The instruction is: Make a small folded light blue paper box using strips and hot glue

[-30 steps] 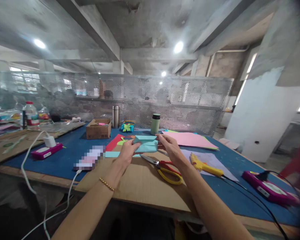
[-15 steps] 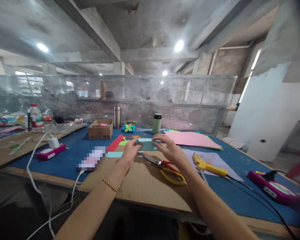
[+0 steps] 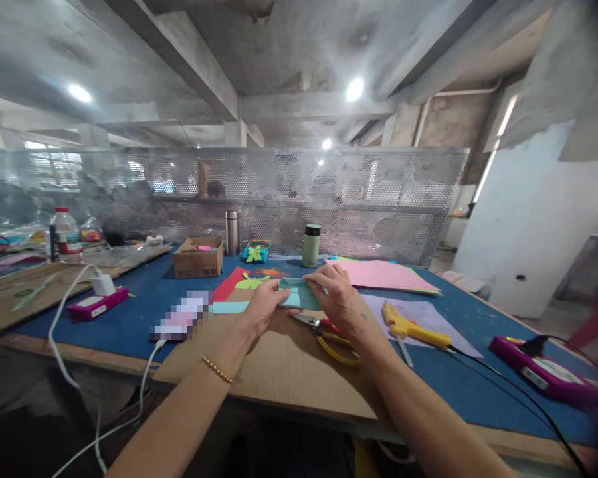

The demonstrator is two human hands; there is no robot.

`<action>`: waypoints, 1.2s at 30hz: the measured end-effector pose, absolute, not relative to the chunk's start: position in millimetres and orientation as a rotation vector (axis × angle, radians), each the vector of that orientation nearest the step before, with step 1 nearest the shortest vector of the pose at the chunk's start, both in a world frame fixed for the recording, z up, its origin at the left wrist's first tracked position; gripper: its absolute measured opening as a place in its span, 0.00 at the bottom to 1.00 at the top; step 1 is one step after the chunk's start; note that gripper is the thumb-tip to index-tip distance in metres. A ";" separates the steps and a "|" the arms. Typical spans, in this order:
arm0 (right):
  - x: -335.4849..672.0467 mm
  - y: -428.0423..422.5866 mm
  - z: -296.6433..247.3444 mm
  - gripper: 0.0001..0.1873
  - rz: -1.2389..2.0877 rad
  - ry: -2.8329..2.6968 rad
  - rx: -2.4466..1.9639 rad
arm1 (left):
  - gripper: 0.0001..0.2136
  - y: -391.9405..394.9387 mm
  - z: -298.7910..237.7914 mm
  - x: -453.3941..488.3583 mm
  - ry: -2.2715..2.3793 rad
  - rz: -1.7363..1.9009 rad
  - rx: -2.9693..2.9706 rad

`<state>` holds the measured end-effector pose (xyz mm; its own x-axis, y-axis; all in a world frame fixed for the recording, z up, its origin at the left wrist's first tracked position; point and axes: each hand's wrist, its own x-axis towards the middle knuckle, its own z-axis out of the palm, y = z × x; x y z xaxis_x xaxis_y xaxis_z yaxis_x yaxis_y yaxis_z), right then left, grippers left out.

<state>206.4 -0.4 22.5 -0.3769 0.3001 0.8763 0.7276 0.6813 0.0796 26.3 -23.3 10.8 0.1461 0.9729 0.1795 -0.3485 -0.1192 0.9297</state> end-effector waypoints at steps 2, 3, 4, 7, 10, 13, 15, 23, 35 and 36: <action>205.6 -1.2 22.8 0.11 -0.582 -1.978 -0.787 | 0.04 -22.9 10.1 25.8 0.760 1.333 1.150; 205.1 -0.8 22.4 0.11 -0.580 -1.985 -0.782 | 0.04 -22.2 9.4 25.5 0.767 1.339 1.154; 204.5 0.0 21.7 0.11 -0.576 -1.986 -0.775 | 0.05 -21.3 8.7 25.0 0.772 1.346 1.156; 203.2 2.6 19.7 0.10 -0.534 -2.002 -0.754 | 0.06 -18.5 7.1 23.2 0.774 1.377 1.151; 202.4 1.5 19.7 0.09 -0.460 -2.040 -0.721 | 0.06 -17.1 7.3 21.4 0.760 1.386 1.114; 201.5 -2.9 21.9 0.10 -0.340 -2.108 -0.720 | 0.06 -16.6 7.6 20.5 0.715 1.357 1.109; 201.0 -4.8 23.5 0.15 -0.279 -2.145 -0.752 | 0.06 -15.8 6.3 20.7 0.719 1.357 1.115; 215.3 9.9 31.1 0.15 -0.239 -1.741 -0.837 | 0.07 0.1 18.7 8.9 0.744 1.318 1.085; 242.8 -26.1 20.1 0.15 -0.315 -2.490 -1.318 | 0.07 72.0 30.3 -32.9 1.006 1.318 1.075; 245.2 -32.4 12.3 0.14 -0.383 -2.504 -1.354 | 0.07 73.8 21.5 -30.6 0.995 1.302 1.084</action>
<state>245.2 -32.4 12.3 -0.5273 0.7717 0.3556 0.8427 0.5286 0.1024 -30.6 73.8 21.5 0.0369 0.9986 0.0385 -0.2249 -0.0293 0.9739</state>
